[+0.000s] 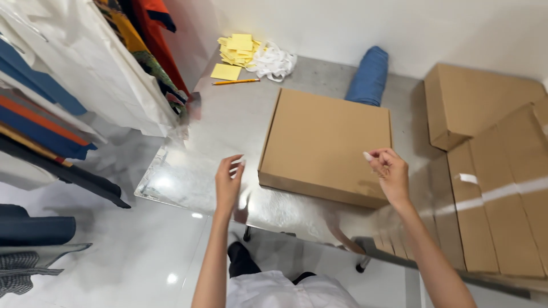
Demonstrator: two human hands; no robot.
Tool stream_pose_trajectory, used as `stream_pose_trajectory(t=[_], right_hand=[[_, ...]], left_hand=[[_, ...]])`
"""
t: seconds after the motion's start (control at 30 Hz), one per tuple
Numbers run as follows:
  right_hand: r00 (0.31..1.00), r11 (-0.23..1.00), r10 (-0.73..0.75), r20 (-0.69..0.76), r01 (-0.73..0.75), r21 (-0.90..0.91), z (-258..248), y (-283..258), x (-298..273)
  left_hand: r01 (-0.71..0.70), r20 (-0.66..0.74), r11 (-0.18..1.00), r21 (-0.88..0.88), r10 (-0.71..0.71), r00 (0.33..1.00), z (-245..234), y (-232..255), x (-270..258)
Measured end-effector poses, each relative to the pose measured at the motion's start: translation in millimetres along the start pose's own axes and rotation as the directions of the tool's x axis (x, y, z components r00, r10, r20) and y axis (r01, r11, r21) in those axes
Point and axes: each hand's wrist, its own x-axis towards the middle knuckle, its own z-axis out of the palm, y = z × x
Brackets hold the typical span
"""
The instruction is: Wrapping a fabric roll in plastic and packing it into a cardboard box secured with a strap
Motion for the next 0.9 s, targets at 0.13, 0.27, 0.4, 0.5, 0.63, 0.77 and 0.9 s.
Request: stream_pose_trajectory(t=[0.13,0.27,0.4,0.5,0.63,0.77,0.9], right_hand=[[1.0,1.0,-0.016,0.024,0.016,0.01,32.1,-11.0,44.7],[0.996,0.998,0.046,0.077,-0.048,0.029,104.7,-17.6,95.7],[0.962,0.997,0.066,0.264,-0.074,0.023,206.3,-28.1,155.0],[0.923,0.992,0.114,0.367,-0.126,0.009,295.4,-28.4,208.4],[0.903,0.996,0.03,0.429,0.011,-0.092,403.5,4.1,272.1],[0.85,0.95,0.065,0.523,0.108,-0.292,477.0,39.4,314.7],[0.857,0.878,0.167,0.487,0.095,-0.469,520.4,78.4,336.2]], left_hand=[[0.025,-0.097,1.0,-0.015,-0.027,0.995,-35.7,-23.4,59.7],[0.155,-0.076,0.983,-0.095,-0.162,0.984,-69.6,-18.0,127.7],[0.071,-0.065,0.976,-0.207,-0.086,0.994,-87.4,-27.7,203.9],[0.078,-0.024,0.965,-0.249,-0.086,0.996,-93.3,-35.4,250.5],[0.112,0.02,0.969,-0.222,-0.111,0.994,-93.4,-61.4,302.2],[0.189,0.094,0.949,-0.252,-0.17,0.981,-95.1,-75.4,345.4],[0.274,0.167,0.93,-0.246,-0.237,0.957,-92.7,-82.9,377.4]])
